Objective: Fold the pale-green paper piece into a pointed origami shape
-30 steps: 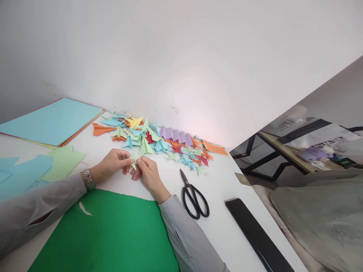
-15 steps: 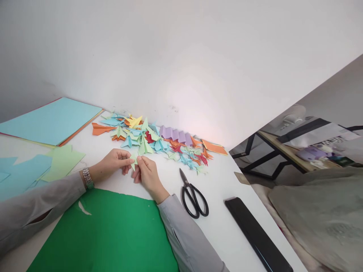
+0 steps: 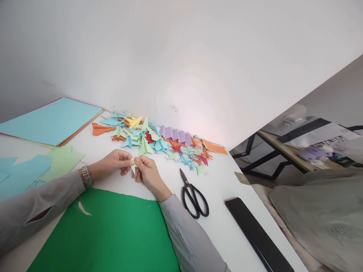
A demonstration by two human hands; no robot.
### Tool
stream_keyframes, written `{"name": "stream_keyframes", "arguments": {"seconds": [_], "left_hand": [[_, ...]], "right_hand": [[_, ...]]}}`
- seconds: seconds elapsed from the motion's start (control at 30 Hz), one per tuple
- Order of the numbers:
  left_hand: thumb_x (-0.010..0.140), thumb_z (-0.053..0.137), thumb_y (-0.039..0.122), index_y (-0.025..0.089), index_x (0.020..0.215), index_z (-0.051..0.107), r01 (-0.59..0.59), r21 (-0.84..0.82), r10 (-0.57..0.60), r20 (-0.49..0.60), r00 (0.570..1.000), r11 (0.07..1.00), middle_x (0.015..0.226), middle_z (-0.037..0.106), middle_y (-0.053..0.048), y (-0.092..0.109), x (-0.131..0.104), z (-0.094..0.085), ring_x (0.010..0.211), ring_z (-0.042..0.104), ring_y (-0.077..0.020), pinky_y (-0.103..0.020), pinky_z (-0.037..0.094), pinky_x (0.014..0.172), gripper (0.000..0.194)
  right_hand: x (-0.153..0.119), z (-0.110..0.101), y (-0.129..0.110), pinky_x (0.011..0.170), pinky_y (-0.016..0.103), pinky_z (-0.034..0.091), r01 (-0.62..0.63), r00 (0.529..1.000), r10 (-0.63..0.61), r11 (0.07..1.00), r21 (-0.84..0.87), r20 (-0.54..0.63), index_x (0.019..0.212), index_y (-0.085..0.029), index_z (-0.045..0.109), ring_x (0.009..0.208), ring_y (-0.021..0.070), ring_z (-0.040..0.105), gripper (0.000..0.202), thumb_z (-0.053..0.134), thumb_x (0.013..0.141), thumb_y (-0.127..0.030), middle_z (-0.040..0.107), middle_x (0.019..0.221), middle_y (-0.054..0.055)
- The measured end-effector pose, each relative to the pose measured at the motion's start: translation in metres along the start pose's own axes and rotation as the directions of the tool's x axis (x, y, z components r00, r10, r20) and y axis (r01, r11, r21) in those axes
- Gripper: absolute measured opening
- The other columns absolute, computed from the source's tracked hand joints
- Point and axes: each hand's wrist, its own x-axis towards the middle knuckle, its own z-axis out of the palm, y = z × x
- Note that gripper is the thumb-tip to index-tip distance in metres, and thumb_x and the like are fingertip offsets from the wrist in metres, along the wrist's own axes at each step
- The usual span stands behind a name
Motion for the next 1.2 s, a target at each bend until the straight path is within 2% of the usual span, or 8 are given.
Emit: {"name": "stream_keyframes", "arguments": {"seconds": [0.17, 0.27, 0.43, 0.67, 0.8, 0.93, 1.2], "left_hand": [[0.063, 0.078, 0.043, 0.015, 0.057, 0.054, -0.004, -0.054, 0.005, 0.017, 1.000, 0.999, 0.046, 0.058, 0.000, -0.001, 0.001, 0.000, 0.042, 0.052, -0.0083, -0.019, 0.039, 0.044, 0.037], [0.065, 0.076, 0.042, 0.014, 0.059, 0.055, 0.002, -0.073, -0.004, -0.017, 1.000, 0.997, 0.049, 0.060, 0.000, 0.001, 0.000, 0.002, 0.042, 0.053, -0.0085, -0.020, 0.041, 0.044, 0.035], [0.070, 0.071, 0.035, 0.014, 0.061, 0.059, 0.003, 0.004, -0.003, -0.049, 0.999, 1.000, 0.054, 0.064, -0.002, 0.002, -0.002, 0.003, 0.046, 0.056, -0.0102, -0.022, 0.044, 0.046, 0.026], [0.069, 0.070, 0.028, 0.015, 0.056, 0.056, 0.007, 0.017, -0.006, -0.052, 0.999, 1.000, 0.048, 0.061, -0.001, 0.002, -0.004, 0.002, 0.044, 0.056, -0.0103, -0.021, 0.043, 0.046, 0.023], [0.070, 0.068, 0.030, 0.014, 0.060, 0.060, 0.002, 0.055, -0.003, 0.014, 1.000, 0.998, 0.046, 0.060, 0.000, 0.002, -0.003, 0.002, 0.043, 0.054, -0.0099, -0.021, 0.042, 0.046, 0.021], [0.071, 0.067, 0.031, 0.013, 0.063, 0.064, 0.014, 0.072, -0.018, 0.065, 0.998, 0.997, 0.047, 0.060, 0.000, 0.001, -0.002, 0.001, 0.045, 0.054, -0.0098, -0.021, 0.042, 0.048, 0.020], [0.070, 0.070, 0.032, 0.014, 0.065, 0.063, 0.000, -0.002, 0.001, 0.122, 0.992, 1.000, 0.050, 0.061, 0.001, 0.000, -0.002, -0.003, 0.046, 0.051, -0.0078, -0.019, 0.038, 0.049, 0.020]], "right_hand": [[-0.001, 0.002, -0.003, 0.029, 0.018, 0.023, 0.005, 1.000, -0.005, 1.000, 0.023, -0.021, 0.060, -0.019, 0.049, 0.025, 0.0061, 0.039, 0.043, 0.065, 0.075, -0.056, 0.056, 0.039, -0.005], [0.000, 0.002, -0.003, 0.031, 0.019, 0.028, 0.041, 0.998, -0.040, 0.999, 0.016, -0.039, 0.061, -0.019, 0.049, 0.028, 0.0074, 0.044, 0.043, 0.064, 0.076, -0.056, 0.057, 0.042, -0.004], [0.000, 0.002, -0.001, 0.037, 0.021, 0.036, 0.097, 0.994, -0.097, 0.995, -0.011, -0.056, 0.062, -0.020, 0.048, 0.033, 0.0091, 0.049, 0.043, 0.063, 0.078, -0.057, 0.054, 0.043, -0.006], [0.000, 0.002, -0.002, 0.032, 0.021, 0.032, 0.087, 0.994, -0.086, 0.996, 0.025, -0.064, 0.063, -0.021, 0.048, 0.031, 0.0106, 0.048, 0.048, 0.053, 0.081, -0.065, 0.051, 0.041, -0.006], [-0.002, 0.002, -0.006, 0.031, 0.020, 0.024, 0.058, 0.998, -0.061, 0.994, -0.091, -0.026, 0.056, -0.020, 0.048, 0.027, 0.0070, 0.038, 0.047, 0.063, 0.076, -0.059, 0.052, 0.037, -0.005], [-0.004, 0.001, -0.010, 0.033, 0.021, 0.021, 0.048, 0.999, -0.047, 0.983, -0.176, 0.012, 0.048, -0.020, 0.047, 0.029, 0.0060, 0.034, 0.053, 0.062, 0.074, -0.063, 0.047, 0.034, -0.004], [-0.002, -0.004, -0.009, 0.036, 0.022, 0.021, 0.047, 0.996, -0.039, 0.994, -0.101, 0.082, 0.047, -0.017, 0.051, 0.034, 0.0058, 0.034, 0.055, 0.062, 0.074, -0.063, 0.048, 0.038, -0.003]]}}
